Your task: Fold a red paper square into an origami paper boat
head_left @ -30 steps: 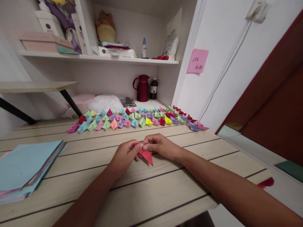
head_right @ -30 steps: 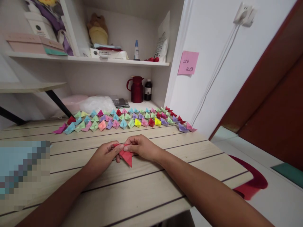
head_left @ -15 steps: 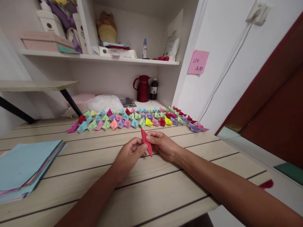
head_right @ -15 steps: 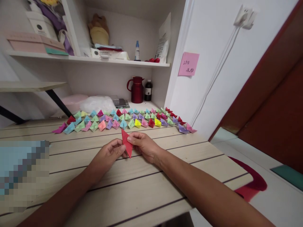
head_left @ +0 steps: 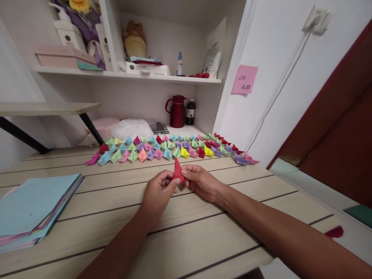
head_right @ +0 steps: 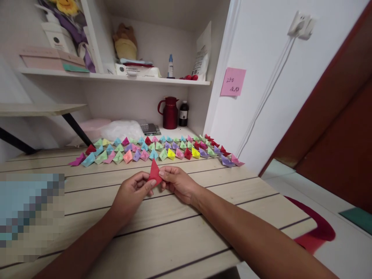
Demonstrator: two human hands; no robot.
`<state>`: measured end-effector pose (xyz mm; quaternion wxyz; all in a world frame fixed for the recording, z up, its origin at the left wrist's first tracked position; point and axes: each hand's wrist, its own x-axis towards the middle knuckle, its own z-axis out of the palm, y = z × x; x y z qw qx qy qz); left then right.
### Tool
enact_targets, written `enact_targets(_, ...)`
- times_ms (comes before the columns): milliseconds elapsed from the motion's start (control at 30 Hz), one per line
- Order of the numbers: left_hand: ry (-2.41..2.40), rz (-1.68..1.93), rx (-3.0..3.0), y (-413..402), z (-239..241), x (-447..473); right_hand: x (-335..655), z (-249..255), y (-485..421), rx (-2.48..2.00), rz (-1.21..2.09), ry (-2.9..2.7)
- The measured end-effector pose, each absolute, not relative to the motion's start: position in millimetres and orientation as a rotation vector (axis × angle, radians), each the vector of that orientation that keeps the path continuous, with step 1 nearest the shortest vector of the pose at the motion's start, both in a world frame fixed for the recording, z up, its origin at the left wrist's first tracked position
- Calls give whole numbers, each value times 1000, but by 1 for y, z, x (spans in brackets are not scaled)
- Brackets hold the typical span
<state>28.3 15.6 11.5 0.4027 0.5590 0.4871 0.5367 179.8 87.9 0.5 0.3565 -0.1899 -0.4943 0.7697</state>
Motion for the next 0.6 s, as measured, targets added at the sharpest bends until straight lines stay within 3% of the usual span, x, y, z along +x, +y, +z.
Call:
enact_targets(233, 960, 1309, 1424, 7, 16, 29, 182, -2, 91, -386, 2042, -1213)
enact_targets(600, 972, 1248, 1381, 10, 17, 28, 184, 0, 89, -377, 2029, -1242)
